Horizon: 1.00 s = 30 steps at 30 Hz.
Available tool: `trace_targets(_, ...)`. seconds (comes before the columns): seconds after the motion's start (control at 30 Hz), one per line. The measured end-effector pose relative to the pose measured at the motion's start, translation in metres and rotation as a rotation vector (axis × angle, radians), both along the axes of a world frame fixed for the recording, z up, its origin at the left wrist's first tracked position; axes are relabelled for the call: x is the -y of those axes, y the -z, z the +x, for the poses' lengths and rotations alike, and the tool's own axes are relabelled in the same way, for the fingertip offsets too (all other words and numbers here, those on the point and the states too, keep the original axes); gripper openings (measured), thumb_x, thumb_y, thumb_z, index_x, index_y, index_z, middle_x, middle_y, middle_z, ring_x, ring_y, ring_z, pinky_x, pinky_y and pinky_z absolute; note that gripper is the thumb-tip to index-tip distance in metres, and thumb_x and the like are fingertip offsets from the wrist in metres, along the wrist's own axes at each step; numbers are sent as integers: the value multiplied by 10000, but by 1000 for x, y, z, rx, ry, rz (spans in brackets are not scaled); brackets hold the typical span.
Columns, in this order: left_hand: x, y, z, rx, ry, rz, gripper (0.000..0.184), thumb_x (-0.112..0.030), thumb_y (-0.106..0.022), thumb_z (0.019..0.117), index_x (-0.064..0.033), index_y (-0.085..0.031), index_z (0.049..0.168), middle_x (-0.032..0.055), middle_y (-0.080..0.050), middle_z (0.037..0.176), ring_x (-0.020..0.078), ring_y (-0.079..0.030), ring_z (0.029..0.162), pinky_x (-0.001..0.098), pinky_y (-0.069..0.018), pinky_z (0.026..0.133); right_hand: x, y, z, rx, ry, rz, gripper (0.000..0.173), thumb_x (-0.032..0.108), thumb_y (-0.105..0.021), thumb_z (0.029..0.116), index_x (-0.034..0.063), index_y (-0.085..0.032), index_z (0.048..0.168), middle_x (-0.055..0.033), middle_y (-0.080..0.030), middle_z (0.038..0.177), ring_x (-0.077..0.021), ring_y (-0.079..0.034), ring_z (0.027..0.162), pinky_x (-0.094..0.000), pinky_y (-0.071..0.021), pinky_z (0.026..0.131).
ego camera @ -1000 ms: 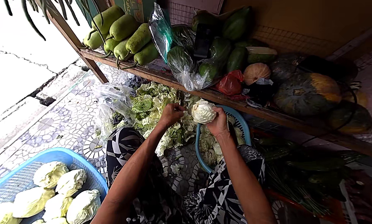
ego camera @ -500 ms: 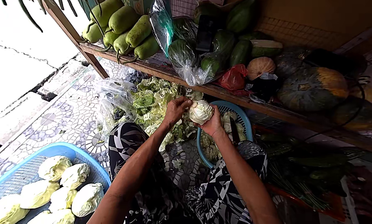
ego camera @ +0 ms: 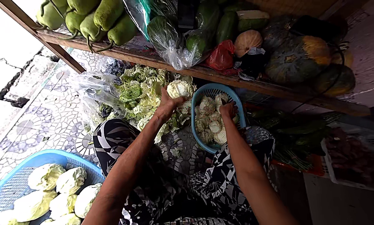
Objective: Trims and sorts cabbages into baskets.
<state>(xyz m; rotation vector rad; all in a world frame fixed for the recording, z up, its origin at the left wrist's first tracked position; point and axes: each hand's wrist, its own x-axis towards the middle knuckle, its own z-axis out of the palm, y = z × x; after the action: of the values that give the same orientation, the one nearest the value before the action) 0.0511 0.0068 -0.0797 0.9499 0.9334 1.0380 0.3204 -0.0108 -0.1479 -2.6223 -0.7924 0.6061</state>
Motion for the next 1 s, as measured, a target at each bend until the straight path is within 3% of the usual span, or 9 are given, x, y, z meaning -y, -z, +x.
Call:
trace_targets(0.2, 5, -5, -4, -265, 1, 180, 939, -35, -844, 771, -130, -265, 1503, 182, -520, 1399, 271, -607, 1179, 459, -548, 930, 52, 84, 5, 165, 25, -342, 611, 134, -495, 1012, 52, -292, 1583, -228, -491, 1492, -359, -470, 1402, -511, -420, 1101)
trace_targets(0.33, 2, -7, -6, -213, 28, 196, 911, -57, -840, 774, -146, -342, 1532, 186, -500, 1427, 287, -586, 1202, 472, -536, 947, 69, 93, 11, 188, 155, -331, 537, 150, -422, 1048, 79, -338, 1573, -230, -453, 1525, -359, -468, 1402, -478, -409, 1114)
trace_targets(0.47, 1, -7, -8, 4, 55, 116, 855, -20, -750, 848, -132, -260, 1540, 170, -516, 1420, 258, -618, 1158, 439, -552, 924, 74, 83, 1, 122, 157, -328, 553, 163, -453, 1032, 74, -339, 1565, -189, -506, 1491, -308, -527, 1356, -468, -439, 1080)
trace_targets(0.6, 4, -14, -6, 193, 138, -15, 708, -42, -621, 906, -161, -265, 1505, 145, -578, 1269, 237, -650, 1006, 417, -569, 827, 90, 67, -48, -263, 265, -3, 553, 153, -461, 1040, 5, -291, 1545, -267, -483, 1468, -370, -578, 1273, -512, -500, 1006)
trace_targets(0.7, 7, -16, -3, 319, 253, -52, 682, -134, -601, 891, -208, -313, 1505, 110, -617, 1226, 209, -667, 989, 385, -576, 828, 114, 51, -104, -593, 372, 411, 445, 223, -453, 1089, -10, -330, 1448, -221, -532, 1034, -264, -583, 702, -413, -528, 620)
trace_targets(0.77, 10, -20, -2, 417, 306, -61, 647, -375, -634, 940, -223, -355, 1503, 85, -639, 1246, 198, -672, 1038, 365, -585, 847, 122, 22, -127, -772, 327, 658, 367, 257, -432, 1114, -7, -368, 1360, -119, -522, 843, -159, -560, 542, -316, -541, 505)
trace_targets(0.83, 16, -27, -3, 439, 318, -89, 748, -724, -370, 973, -184, -390, 1490, 82, -649, 1260, 205, -672, 1080, 379, -588, 867, 118, -14, -129, -813, 149, 825, 355, 202, -396, 1117, -44, -406, 1374, -100, -598, 870, -121, -647, 639, -282, -594, 603)
trace_targets(0.9, 17, -31, -2, 383, 296, -134, 907, -809, -58, 933, -178, -467, 1442, 71, -670, 1226, 199, -675, 1066, 394, -583, 863, 100, -53, -114, -763, -59, 852, 336, 148, -388, 1108, -85, -467, 1337, -113, -636, 959, -113, -674, 777, -275, -597, 720)
trace_targets(1.0, 16, -29, 2, 182, 189, -136, 674, -612, -170, 1068, -140, -568, 1338, 61, -708, 1077, 170, -698, 933, 370, -594, 811, 68, -103, -89, -594, -318, 711, 305, 202, -410, 1111, -46, -548, 1223, -95, -592, 853, -118, -618, 693, -284, -555, 678)
